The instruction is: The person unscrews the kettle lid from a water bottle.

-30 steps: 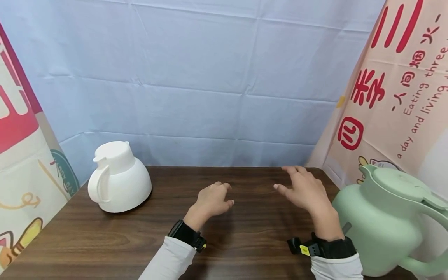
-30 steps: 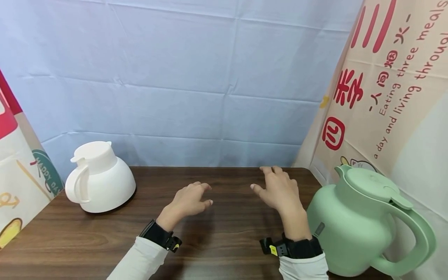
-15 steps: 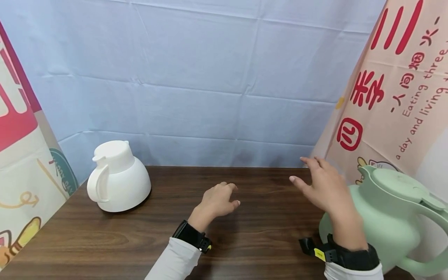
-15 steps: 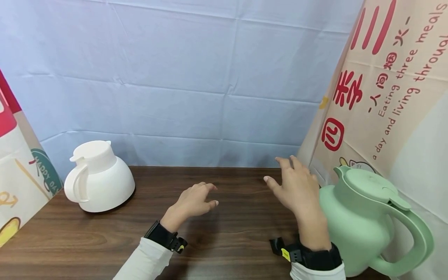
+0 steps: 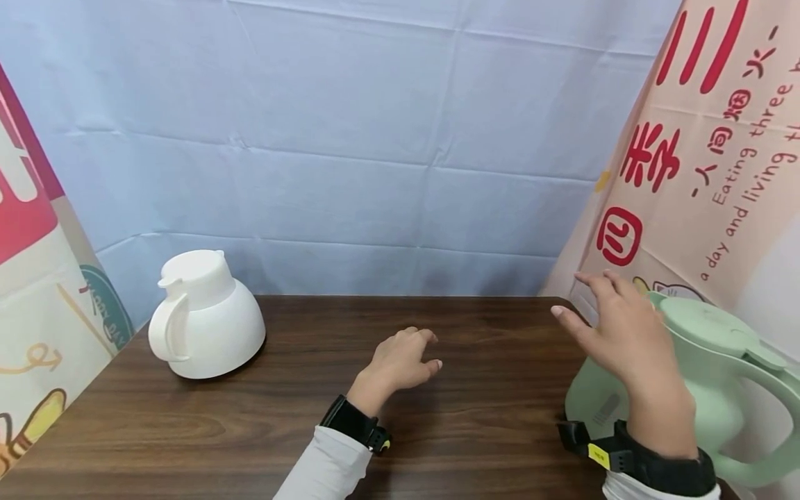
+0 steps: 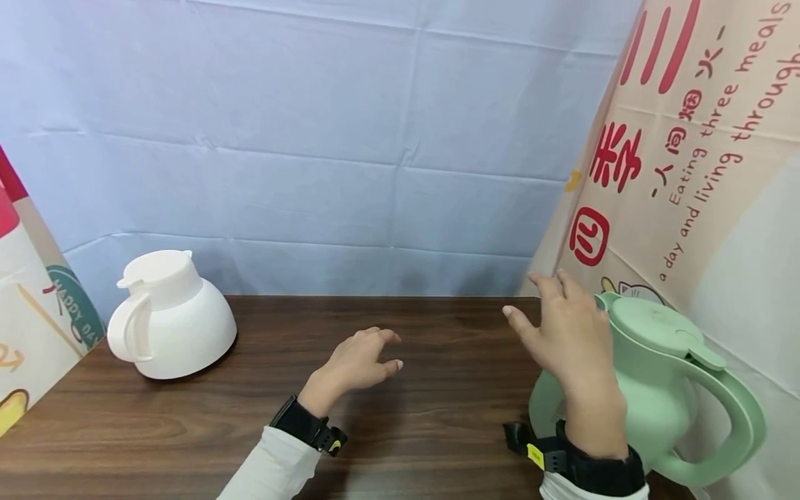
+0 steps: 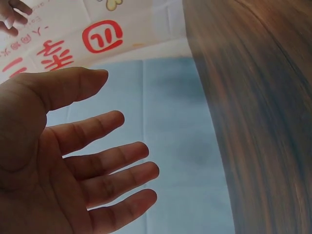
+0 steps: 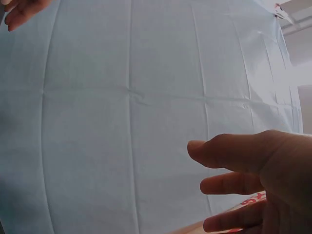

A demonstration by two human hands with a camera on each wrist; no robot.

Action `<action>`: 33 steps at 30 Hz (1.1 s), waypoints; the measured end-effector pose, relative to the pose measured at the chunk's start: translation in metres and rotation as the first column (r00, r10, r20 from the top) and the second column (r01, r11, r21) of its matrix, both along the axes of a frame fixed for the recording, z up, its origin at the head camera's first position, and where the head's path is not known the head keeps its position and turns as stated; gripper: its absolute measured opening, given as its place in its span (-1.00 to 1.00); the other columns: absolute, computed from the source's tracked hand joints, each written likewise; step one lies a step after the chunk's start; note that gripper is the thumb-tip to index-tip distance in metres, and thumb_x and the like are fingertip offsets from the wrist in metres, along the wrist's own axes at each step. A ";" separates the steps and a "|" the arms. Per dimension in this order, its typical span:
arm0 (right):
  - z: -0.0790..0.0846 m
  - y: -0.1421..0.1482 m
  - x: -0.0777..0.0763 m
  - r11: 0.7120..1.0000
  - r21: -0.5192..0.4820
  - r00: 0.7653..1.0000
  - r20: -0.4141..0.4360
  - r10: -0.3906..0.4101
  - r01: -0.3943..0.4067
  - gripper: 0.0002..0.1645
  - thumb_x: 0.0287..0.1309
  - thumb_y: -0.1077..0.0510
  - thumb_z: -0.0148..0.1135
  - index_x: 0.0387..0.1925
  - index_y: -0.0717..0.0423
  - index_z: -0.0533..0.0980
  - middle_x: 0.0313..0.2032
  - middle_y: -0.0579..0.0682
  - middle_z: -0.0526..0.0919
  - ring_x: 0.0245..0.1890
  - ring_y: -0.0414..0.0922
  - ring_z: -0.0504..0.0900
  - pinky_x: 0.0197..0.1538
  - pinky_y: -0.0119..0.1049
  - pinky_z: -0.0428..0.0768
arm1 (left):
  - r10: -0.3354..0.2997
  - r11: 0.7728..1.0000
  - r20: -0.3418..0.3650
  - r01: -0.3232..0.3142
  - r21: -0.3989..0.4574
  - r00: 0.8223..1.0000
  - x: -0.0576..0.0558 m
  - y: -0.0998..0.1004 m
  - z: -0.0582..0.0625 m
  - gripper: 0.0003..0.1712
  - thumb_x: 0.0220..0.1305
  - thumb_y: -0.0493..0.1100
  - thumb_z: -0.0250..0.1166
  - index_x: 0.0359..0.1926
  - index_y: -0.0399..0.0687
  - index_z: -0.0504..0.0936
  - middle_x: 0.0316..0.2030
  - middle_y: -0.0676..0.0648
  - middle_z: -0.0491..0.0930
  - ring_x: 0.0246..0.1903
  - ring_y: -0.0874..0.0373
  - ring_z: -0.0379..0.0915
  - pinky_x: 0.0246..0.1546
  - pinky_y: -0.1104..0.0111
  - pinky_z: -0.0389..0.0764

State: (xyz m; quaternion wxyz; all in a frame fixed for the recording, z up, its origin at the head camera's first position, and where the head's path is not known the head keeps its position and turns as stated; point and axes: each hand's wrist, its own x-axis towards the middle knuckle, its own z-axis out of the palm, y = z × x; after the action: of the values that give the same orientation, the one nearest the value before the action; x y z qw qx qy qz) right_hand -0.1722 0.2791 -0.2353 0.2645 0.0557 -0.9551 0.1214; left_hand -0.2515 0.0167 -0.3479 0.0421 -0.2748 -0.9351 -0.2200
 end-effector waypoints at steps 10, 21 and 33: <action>0.005 0.024 0.011 0.992 -0.015 0.991 -0.032 -0.129 0.128 -0.24 0.11 -0.11 0.22 0.19 0.29 0.29 0.17 0.48 0.17 0.08 0.45 0.15 -0.20 0.41 0.12 | -0.035 0.997 0.030 0.033 0.066 0.999 0.000 0.014 -0.001 -0.55 0.24 -0.03 0.24 0.12 -0.04 0.50 0.01 -0.08 0.49 -0.10 0.05 0.47 -0.28 0.28 0.50; 0.003 0.047 0.028 0.966 -0.039 0.967 0.002 -0.254 0.254 -0.05 0.00 -0.24 0.28 0.24 0.27 0.22 0.12 0.48 0.13 -0.02 0.49 0.13 -0.17 0.40 0.10 | -0.075 0.995 0.047 0.072 0.067 0.996 0.003 0.026 -0.013 -0.56 0.25 -0.03 0.23 0.13 -0.03 0.49 0.00 -0.06 0.48 -0.08 0.06 0.45 -0.21 0.29 0.49; -0.003 0.076 0.041 0.937 -0.097 0.942 0.020 -0.336 0.337 0.10 0.00 -0.27 0.25 0.31 0.38 0.08 0.04 0.55 0.14 -0.02 0.44 0.13 -0.14 0.31 0.15 | -0.113 0.993 -0.037 0.112 -0.022 0.993 0.007 0.042 -0.019 -0.56 0.20 0.04 0.26 0.10 0.07 0.53 -0.08 0.00 0.50 -0.15 0.13 0.47 -0.29 0.37 0.48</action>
State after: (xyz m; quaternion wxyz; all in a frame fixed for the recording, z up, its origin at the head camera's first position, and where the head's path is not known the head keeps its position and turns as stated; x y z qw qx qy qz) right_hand -0.1309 0.3550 -0.2382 0.2822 -0.1218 -0.9437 0.1219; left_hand -0.2448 0.0584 -0.3665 0.0449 -0.3317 -0.9192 -0.2075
